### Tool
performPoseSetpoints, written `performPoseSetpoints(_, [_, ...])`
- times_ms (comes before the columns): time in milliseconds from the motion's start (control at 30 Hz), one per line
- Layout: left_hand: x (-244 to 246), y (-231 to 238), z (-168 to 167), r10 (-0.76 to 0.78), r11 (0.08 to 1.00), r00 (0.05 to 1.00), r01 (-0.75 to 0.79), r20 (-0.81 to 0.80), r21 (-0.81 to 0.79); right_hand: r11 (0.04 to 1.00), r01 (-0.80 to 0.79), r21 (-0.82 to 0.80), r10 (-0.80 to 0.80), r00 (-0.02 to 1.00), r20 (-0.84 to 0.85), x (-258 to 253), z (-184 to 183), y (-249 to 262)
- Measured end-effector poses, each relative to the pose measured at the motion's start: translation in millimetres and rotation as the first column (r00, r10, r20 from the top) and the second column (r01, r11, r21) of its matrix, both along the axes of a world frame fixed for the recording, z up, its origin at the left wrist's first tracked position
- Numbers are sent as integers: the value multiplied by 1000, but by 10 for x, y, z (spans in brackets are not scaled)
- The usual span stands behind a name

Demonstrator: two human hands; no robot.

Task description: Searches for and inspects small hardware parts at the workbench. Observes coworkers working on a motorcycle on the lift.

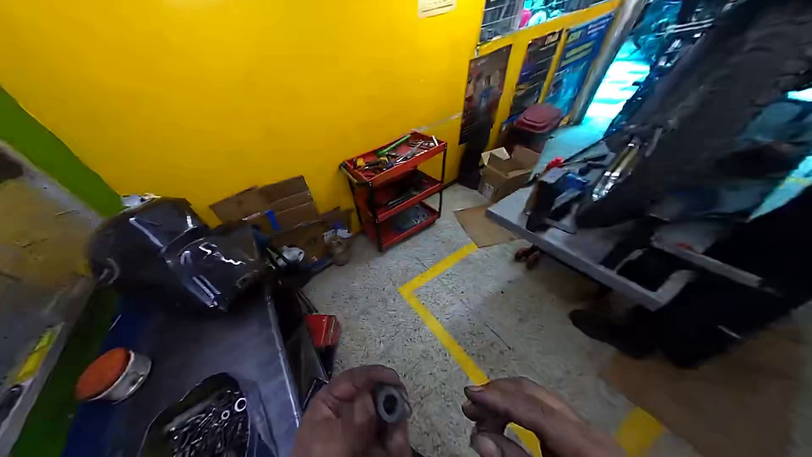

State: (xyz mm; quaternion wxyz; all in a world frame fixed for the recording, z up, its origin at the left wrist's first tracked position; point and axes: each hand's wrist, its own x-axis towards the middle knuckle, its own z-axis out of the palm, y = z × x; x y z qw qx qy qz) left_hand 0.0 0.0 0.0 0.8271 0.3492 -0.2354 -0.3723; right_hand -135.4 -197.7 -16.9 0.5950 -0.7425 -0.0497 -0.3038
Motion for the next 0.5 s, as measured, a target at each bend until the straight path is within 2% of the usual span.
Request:
performPoseSetpoints(67, [-85, -170, 27, -131, 990, 991, 131, -5, -60, 1000, -9, 3, 8, 995, 103, -53, 159, 52])
performPoseSetpoints(167, [-167, -252, 49, -171, 985, 985, 171, 0, -38, 999, 1, -32, 4, 988, 153, -88, 254, 110])
performPoseSetpoints(300, [-291, -319, 57, -114, 993, 993, 114, 23, 7, 990, 110, -91, -95, 982, 162, -110, 223, 118])
performPoseSetpoints(500, [-387, -352, 119, -6, 994, 993, -7, 115, 112, 993, 33, 116, -46, 992, 115, -118, 115, 108])
